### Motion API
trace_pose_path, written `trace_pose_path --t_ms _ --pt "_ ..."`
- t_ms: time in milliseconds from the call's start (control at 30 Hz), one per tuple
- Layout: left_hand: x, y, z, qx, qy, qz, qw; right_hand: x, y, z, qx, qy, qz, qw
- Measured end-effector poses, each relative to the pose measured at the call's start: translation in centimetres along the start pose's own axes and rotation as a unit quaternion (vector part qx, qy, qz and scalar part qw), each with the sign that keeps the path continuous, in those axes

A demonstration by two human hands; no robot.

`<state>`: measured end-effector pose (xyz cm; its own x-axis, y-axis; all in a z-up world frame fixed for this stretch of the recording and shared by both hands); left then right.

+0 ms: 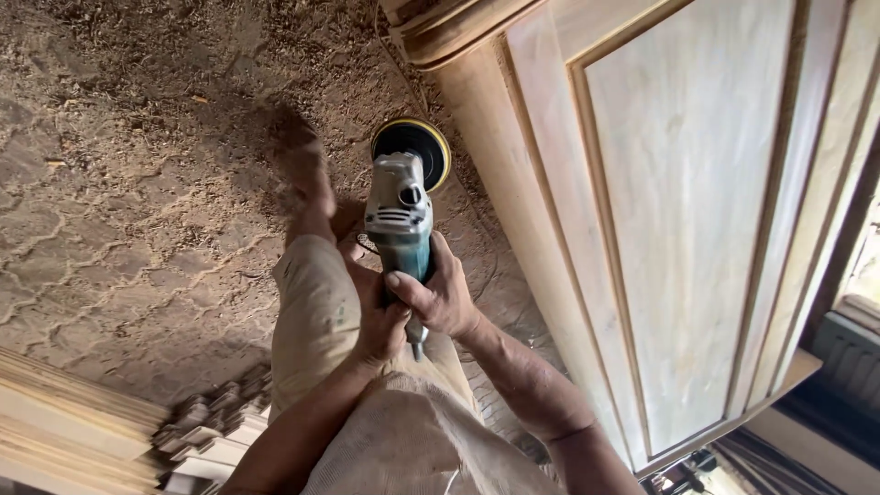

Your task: Sanding a large wooden panel using a hand block and then a power sander.

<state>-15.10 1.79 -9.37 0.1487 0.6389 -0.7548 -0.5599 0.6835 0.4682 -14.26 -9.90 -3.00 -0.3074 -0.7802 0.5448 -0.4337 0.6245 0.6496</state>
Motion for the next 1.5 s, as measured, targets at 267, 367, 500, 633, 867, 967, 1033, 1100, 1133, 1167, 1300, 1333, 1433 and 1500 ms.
trace_pose_path --t_ms 267,367,500,633,867,967,1033,1100,1133,1167,1300,1333,1433,1500 --pt "-4.3 -1.7 -0.4 -0.019 -0.045 0.066 0.997 3.3 -1.7 0.2 -0.024 0.107 -0.048 0.993" --pt "-4.6 -0.3 -3.9 -0.005 0.022 0.075 0.997 4.7 -1.9 0.4 -0.010 0.154 -0.064 0.986" --pt "-6.4 -1.2 -6.6 -0.053 -0.037 0.165 0.984 5.8 -3.7 0.7 0.020 0.219 -0.084 0.972" --pt "-9.6 -3.5 -3.3 -0.069 0.096 0.180 0.977 7.2 -4.5 -0.3 0.031 0.252 -0.118 0.960" --pt "-10.1 -4.3 -7.3 -0.112 0.221 0.152 0.957 8.3 -5.0 -1.2 0.065 0.249 -0.125 0.958" --pt "-10.5 -3.5 -7.8 -0.158 0.040 0.144 0.976 8.9 -5.3 -1.4 0.063 0.257 -0.126 0.956" --pt "-11.8 -3.2 -6.2 -0.190 -0.152 0.134 0.961 9.3 -5.2 -1.4 0.056 0.262 -0.127 0.955" --pt "-11.5 -4.6 -5.8 -0.109 0.218 0.158 0.957 9.4 -5.5 -2.0 0.061 0.265 -0.128 0.954" --pt "-11.9 -4.8 -5.9 -0.110 0.217 0.159 0.957 9.5 -5.6 -2.0 0.062 0.264 -0.129 0.954" --pt "-12.3 -5.0 -6.0 -0.114 0.221 0.162 0.955 9.5 -5.7 -2.2 0.068 0.265 -0.129 0.953" --pt "-12.5 -5.0 -7.0 -0.124 0.208 0.181 0.953 9.9 -6.0 -2.2 0.077 0.260 -0.136 0.953" --pt "-12.6 -5.0 -7.2 -0.123 0.207 0.180 0.954 10.2 -6.0 -2.1 0.076 0.258 -0.135 0.954" --pt "-13.3 -5.2 -7.3 -0.123 0.149 0.172 0.966 11.2 -6.2 -1.3 0.064 0.253 -0.134 0.956" --pt "-14.2 -5.2 -6.9 -0.152 0.117 0.147 0.970 11.6 -6.2 -1.2 0.109 0.176 -0.141 0.968"
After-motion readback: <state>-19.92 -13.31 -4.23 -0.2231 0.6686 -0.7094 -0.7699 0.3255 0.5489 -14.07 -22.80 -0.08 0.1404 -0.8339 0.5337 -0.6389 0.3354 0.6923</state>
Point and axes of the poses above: each hand's wrist, its own y-axis away from the middle knuckle, its own x-axis out of the back of the hand, z = x × y, the point moved 8 cm from there along -y, towards the middle knuckle, and after that the axes turned 14 degrees about y, right-handed, at the moved point
